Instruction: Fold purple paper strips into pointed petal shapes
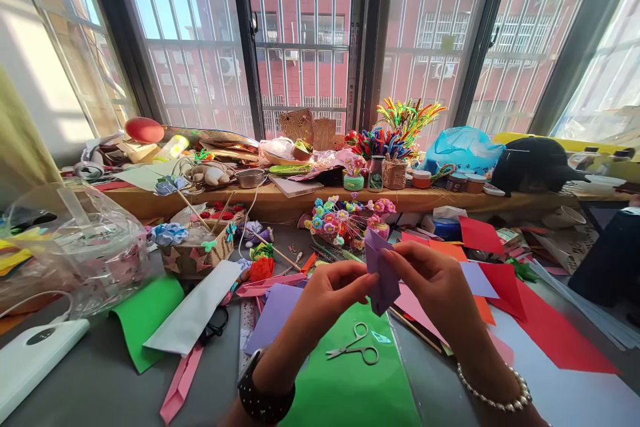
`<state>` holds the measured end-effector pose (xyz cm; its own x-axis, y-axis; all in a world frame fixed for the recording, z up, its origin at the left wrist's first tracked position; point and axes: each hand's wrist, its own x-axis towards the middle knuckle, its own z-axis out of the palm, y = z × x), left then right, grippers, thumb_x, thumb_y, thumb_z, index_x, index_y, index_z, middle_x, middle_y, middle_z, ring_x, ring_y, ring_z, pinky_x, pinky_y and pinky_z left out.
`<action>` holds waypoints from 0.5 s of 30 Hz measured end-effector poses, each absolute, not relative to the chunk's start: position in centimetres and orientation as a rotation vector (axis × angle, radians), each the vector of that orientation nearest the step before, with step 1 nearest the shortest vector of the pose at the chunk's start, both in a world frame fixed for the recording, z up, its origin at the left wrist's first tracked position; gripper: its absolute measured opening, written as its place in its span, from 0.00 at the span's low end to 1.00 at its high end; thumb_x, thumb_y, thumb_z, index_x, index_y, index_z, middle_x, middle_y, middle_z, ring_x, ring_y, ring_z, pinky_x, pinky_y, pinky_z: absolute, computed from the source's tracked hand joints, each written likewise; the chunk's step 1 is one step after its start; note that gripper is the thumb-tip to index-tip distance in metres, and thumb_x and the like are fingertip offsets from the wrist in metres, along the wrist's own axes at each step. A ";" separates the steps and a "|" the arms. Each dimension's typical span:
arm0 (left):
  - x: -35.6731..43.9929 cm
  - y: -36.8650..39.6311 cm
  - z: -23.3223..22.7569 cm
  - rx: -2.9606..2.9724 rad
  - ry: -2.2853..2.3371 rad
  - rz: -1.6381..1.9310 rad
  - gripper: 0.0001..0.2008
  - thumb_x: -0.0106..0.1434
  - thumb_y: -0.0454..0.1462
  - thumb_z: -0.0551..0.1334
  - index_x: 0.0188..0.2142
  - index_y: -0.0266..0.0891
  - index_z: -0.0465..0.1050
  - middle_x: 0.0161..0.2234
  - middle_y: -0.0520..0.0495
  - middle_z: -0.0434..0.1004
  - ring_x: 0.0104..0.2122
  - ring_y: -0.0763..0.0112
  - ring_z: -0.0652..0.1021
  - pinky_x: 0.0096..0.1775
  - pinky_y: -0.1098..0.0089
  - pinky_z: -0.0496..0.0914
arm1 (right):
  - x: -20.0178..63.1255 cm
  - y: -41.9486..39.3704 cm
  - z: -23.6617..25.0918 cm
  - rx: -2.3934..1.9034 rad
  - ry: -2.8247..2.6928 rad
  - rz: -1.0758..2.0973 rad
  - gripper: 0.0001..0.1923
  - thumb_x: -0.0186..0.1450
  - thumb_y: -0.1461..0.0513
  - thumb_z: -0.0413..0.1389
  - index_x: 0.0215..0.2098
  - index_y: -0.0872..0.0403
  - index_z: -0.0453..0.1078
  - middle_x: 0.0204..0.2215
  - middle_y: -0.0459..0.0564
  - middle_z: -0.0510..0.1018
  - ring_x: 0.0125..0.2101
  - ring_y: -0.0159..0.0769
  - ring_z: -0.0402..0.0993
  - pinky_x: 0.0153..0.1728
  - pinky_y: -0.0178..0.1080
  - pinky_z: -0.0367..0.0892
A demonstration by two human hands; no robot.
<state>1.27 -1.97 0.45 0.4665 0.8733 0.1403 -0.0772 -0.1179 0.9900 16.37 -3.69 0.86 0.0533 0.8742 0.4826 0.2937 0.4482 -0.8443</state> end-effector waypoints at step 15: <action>1.2 -1.9 0.3 1.520 0.742 0.945 0.11 0.52 0.41 0.60 0.24 0.34 0.73 0.22 0.50 0.70 0.25 0.73 0.69 0.30 0.73 0.62 | 15.9 -4.0 1.3 -1.104 -1.524 0.584 0.10 0.57 0.57 0.53 0.26 0.55 0.69 0.22 0.46 0.74 0.24 0.33 0.70 0.23 0.32 0.65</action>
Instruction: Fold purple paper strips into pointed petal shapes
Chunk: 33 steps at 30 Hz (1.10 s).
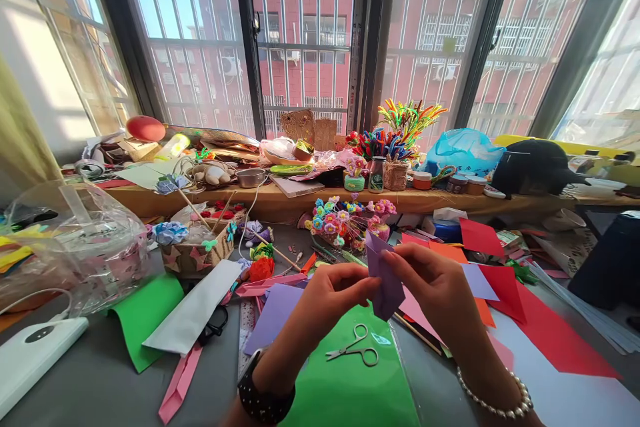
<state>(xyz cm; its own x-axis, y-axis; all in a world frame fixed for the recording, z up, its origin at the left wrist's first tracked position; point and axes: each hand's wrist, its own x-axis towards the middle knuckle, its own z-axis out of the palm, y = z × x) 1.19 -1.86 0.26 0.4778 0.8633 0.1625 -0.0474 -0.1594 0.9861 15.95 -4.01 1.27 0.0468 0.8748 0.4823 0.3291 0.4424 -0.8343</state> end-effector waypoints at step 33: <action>-1.5 -1.1 1.2 1.437 0.884 1.152 0.08 0.48 0.37 0.64 0.27 0.35 0.72 0.22 0.51 0.74 0.23 0.73 0.74 0.27 0.74 0.68 | 15.6 -3.4 0.8 -1.047 -1.408 0.855 0.12 0.55 0.55 0.55 0.31 0.55 0.71 0.21 0.46 0.74 0.18 0.30 0.69 0.21 0.34 0.68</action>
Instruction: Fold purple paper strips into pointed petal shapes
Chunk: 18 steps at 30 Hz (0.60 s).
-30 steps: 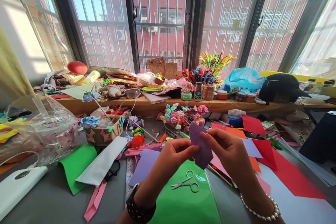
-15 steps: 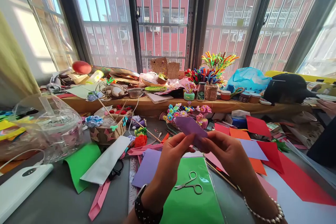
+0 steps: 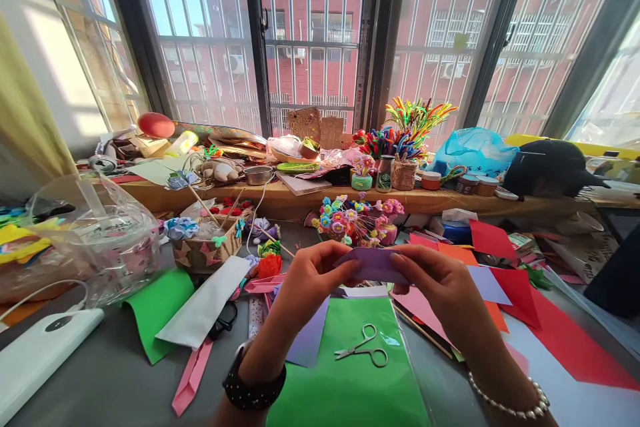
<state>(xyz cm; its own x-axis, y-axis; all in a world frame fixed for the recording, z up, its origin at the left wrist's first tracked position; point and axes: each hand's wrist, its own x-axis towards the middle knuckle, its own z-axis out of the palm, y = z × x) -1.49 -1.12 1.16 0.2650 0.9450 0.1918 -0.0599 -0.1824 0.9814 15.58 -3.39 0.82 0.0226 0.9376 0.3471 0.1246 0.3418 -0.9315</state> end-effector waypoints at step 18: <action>-0.7 -1.3 0.9 1.531 0.785 1.189 0.08 0.51 0.32 0.60 0.31 0.39 0.77 0.28 0.48 0.77 0.28 0.68 0.76 0.30 0.71 0.72 | 15.7 -3.1 0.5 -0.943 -1.419 0.975 0.11 0.54 0.57 0.56 0.32 0.54 0.75 0.20 0.47 0.76 0.19 0.30 0.69 0.19 0.33 0.67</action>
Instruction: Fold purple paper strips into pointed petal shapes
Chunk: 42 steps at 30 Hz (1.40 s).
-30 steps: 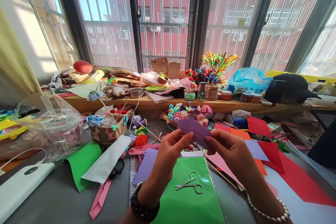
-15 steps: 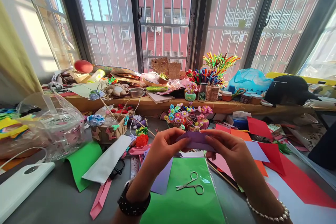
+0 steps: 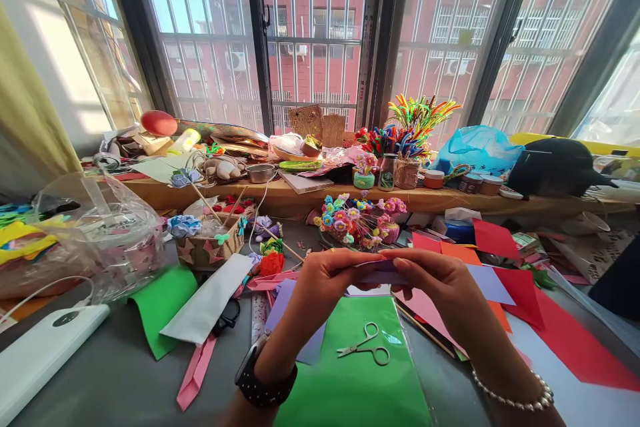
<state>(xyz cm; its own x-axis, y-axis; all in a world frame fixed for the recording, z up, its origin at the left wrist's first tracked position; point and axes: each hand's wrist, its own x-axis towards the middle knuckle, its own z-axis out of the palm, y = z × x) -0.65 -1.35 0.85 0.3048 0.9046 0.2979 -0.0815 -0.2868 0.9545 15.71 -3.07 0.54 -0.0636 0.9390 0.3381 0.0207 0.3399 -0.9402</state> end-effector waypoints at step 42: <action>-0.7 -1.5 0.9 1.481 0.924 1.144 0.07 0.48 0.36 0.64 0.28 0.35 0.76 0.23 0.50 0.77 0.23 0.71 0.77 0.27 0.75 0.72 | 15.5 -3.1 0.5 -1.035 -1.456 1.036 0.09 0.54 0.58 0.58 0.27 0.57 0.71 0.16 0.44 0.73 0.19 0.28 0.69 0.21 0.30 0.66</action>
